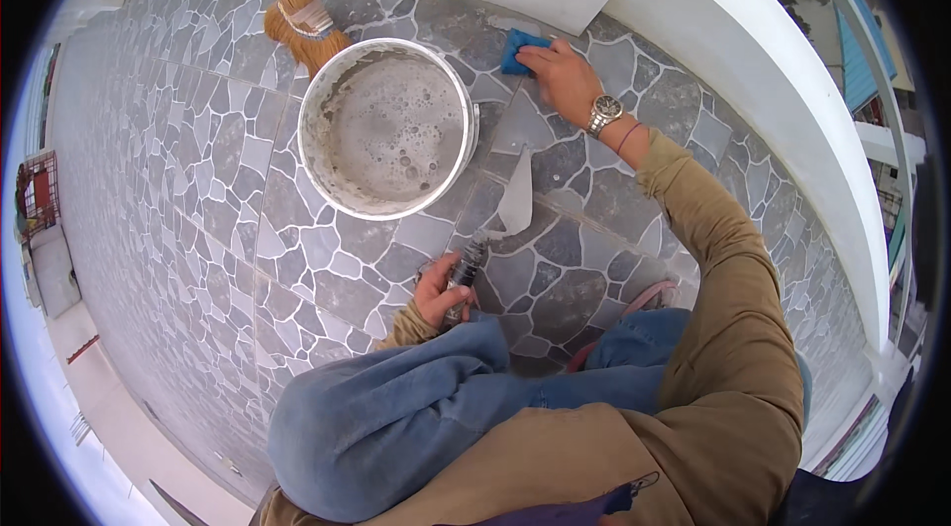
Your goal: The person applies white cement or grout between floor tiles by hand and with a trowel, then uses a blue sponge to wipe away the excess.
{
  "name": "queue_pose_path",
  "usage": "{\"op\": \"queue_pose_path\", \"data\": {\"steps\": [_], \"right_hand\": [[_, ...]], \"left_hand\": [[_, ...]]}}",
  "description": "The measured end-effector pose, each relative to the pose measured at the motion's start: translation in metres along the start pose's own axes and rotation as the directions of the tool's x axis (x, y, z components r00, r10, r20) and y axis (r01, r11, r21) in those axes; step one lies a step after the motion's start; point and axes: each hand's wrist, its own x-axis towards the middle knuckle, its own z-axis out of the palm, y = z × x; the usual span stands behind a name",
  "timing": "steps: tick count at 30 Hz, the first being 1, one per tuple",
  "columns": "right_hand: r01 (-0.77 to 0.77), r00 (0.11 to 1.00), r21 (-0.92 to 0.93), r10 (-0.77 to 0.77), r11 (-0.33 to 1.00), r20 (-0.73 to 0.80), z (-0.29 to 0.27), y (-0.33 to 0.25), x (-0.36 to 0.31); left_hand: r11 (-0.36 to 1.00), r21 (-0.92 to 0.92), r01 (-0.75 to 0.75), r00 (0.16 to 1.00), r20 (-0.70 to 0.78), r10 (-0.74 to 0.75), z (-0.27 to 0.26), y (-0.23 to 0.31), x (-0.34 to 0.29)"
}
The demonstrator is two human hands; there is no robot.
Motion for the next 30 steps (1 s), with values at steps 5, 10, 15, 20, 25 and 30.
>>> {"op": "queue_pose_path", "data": {"steps": [5,10,15,20,25,30], "right_hand": [[0.082,0.989,-0.012,-0.083,0.997,-0.118,0.031,-0.004,0.054],[0.031,0.992,-0.047,-0.036,0.998,-0.121,0.08,-0.047,0.175],[0.008,1.0,-0.016,-0.008,1.0,-0.03,0.05,-0.038,0.128],[-0.01,0.999,-0.011,0.01,1.0,0.047,-0.02,0.015,-0.025],[-0.016,1.0,0.03,0.015,0.999,0.023,-0.035,0.013,-0.045],[0.053,0.984,0.01,-0.05,0.999,-0.17,0.001,-0.006,0.012]], "left_hand": [[0.996,0.065,0.063,0.998,0.001,-0.063,0.014,0.016,0.005],[0.97,0.216,0.113,0.993,0.016,-0.12,0.017,0.01,0.009],[0.22,0.945,-0.241,0.951,0.185,0.246,0.045,0.029,0.014],[0.895,0.423,-0.143,0.935,-0.239,0.263,0.033,0.041,0.008],[0.958,-0.243,-0.154,0.958,-0.274,0.085,0.015,0.134,0.019],[0.988,-0.086,-0.126,0.852,-0.52,0.063,0.022,0.165,0.035]]}}
